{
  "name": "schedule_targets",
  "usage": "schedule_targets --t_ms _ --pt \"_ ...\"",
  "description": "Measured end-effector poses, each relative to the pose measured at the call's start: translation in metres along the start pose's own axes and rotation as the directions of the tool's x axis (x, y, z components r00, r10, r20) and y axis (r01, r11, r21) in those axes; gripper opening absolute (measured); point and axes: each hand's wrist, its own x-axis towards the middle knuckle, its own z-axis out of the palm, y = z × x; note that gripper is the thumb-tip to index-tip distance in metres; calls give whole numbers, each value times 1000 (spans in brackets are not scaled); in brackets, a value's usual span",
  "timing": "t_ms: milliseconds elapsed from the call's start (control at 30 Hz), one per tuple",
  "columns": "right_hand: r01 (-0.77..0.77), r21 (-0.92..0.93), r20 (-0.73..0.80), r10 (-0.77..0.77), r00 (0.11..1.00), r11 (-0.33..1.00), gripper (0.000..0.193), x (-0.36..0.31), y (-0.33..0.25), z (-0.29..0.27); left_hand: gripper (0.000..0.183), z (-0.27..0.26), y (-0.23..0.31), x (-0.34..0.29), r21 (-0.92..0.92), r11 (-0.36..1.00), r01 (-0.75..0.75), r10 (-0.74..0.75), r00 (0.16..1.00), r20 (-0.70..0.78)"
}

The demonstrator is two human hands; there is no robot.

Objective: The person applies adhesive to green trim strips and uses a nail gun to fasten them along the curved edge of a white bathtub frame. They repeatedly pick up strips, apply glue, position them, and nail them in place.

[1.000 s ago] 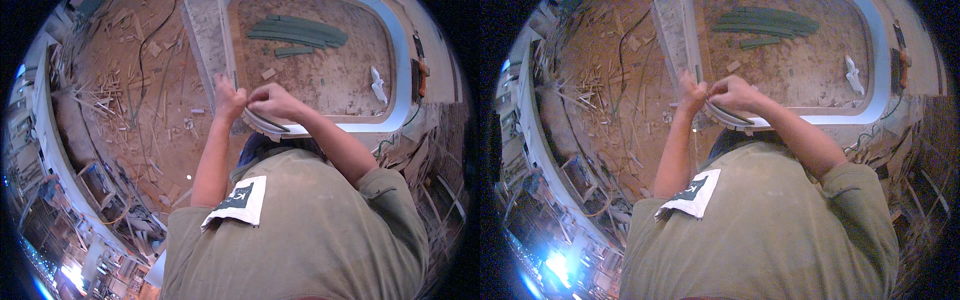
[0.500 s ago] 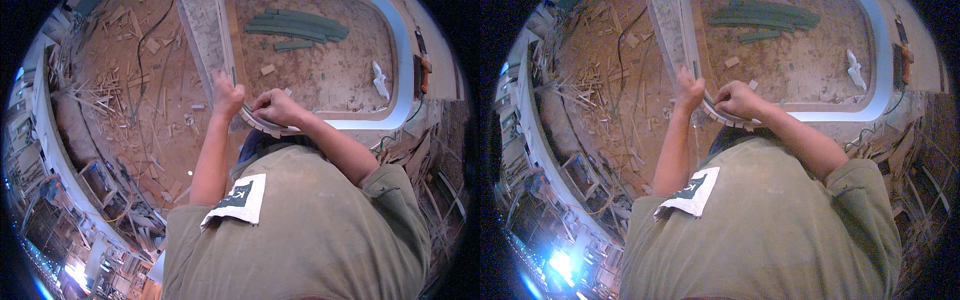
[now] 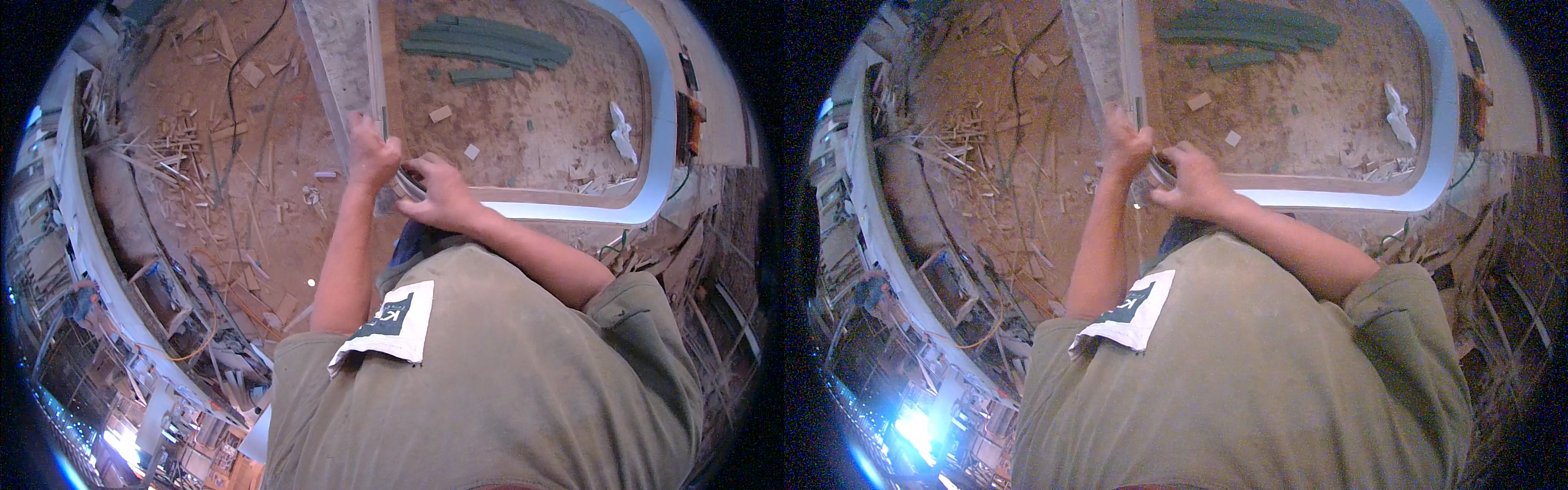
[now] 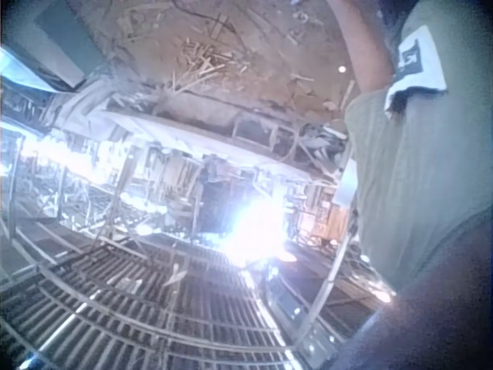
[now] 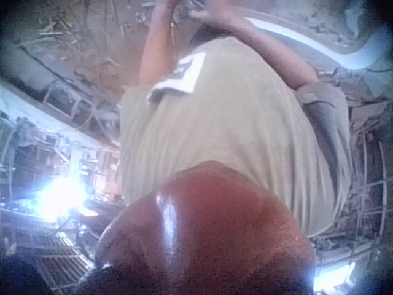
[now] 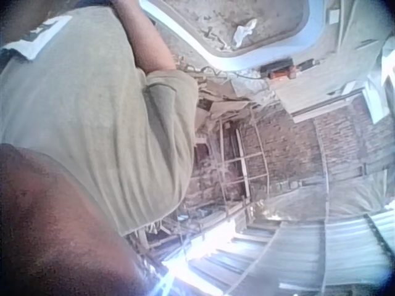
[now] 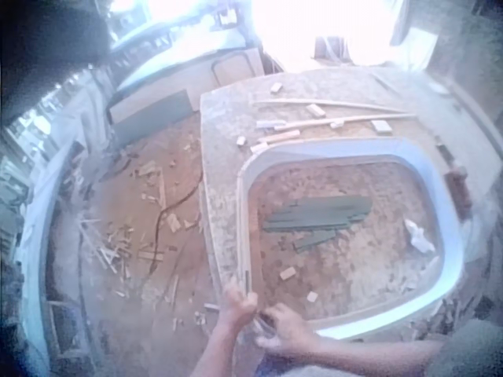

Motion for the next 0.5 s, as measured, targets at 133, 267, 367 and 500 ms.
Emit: schedule_targets --t_ms 133,267,367,500 --pt "-95 400 -49 125 991 912 51 53 42 -13 53 1 1 2 16 998 -66 66 998 -18" --pt "-72 462 -25 94 995 884 39 95 19 -27 50 -2 2 5 -91 995 -38 41 999 32" --pt "-172 510 92 146 985 843 37 106 23 -24 48 1 0 4 -11 998 -55 55 998 28" --pt "-176 515 110 139 984 839 37 100 19 -26 48 4 -10 4 -55 996 -65 67 997 37"
